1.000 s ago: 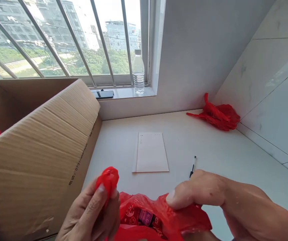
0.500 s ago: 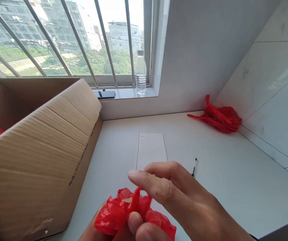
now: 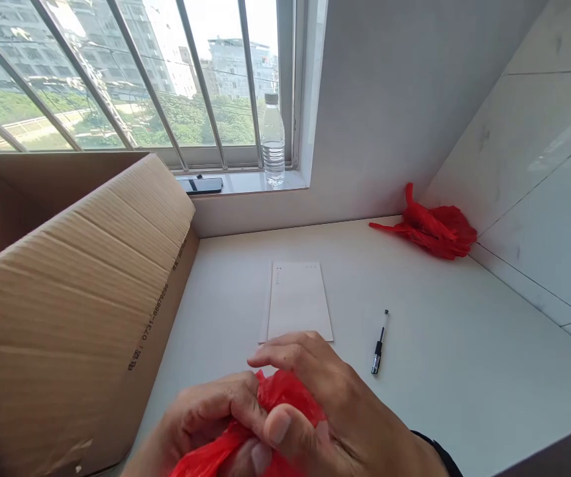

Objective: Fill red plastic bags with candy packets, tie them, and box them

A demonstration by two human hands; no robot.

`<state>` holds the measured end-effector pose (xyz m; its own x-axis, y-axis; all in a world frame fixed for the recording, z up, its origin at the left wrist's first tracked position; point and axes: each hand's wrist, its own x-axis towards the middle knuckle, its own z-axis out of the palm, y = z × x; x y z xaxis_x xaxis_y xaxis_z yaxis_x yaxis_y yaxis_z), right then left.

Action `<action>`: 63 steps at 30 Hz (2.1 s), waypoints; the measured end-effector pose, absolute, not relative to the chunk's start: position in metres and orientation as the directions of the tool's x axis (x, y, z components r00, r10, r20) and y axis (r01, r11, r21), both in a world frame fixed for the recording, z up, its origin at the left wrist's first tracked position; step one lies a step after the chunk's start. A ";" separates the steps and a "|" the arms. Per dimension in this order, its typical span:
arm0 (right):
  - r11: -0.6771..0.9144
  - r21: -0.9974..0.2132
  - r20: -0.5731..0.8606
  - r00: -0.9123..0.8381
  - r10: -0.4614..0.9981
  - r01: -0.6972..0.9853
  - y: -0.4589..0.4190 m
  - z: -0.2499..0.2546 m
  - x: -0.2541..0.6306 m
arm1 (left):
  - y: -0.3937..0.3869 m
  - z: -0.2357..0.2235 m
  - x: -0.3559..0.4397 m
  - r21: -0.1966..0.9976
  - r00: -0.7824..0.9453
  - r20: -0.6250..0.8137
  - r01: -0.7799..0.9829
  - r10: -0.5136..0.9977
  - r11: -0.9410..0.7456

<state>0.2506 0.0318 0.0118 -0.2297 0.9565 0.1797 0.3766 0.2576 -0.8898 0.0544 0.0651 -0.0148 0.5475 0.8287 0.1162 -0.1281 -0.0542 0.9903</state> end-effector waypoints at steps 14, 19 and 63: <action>-0.026 -0.994 -0.070 -0.420 0.905 0.108 0.053 -0.022 0.237 | 0.059 -0.058 0.057 0.682 0.208 0.649 0.267 0.732 -0.680; 0.097 -0.968 0.036 -0.258 0.966 0.230 0.052 -0.023 0.237 | 0.065 -0.066 0.052 0.595 0.338 0.620 0.384 0.708 -0.706; 0.236 -0.442 0.481 0.007 0.877 0.865 -0.007 -0.201 0.189 | 0.057 -0.173 0.027 0.059 0.793 0.312 0.534 0.524 -0.843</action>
<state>0.1888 -0.0065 -0.2011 0.0069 0.8766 0.4812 0.8652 0.2361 -0.4425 0.0275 0.0572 -0.1727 0.7927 0.5236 0.3121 0.5340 -0.8435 0.0589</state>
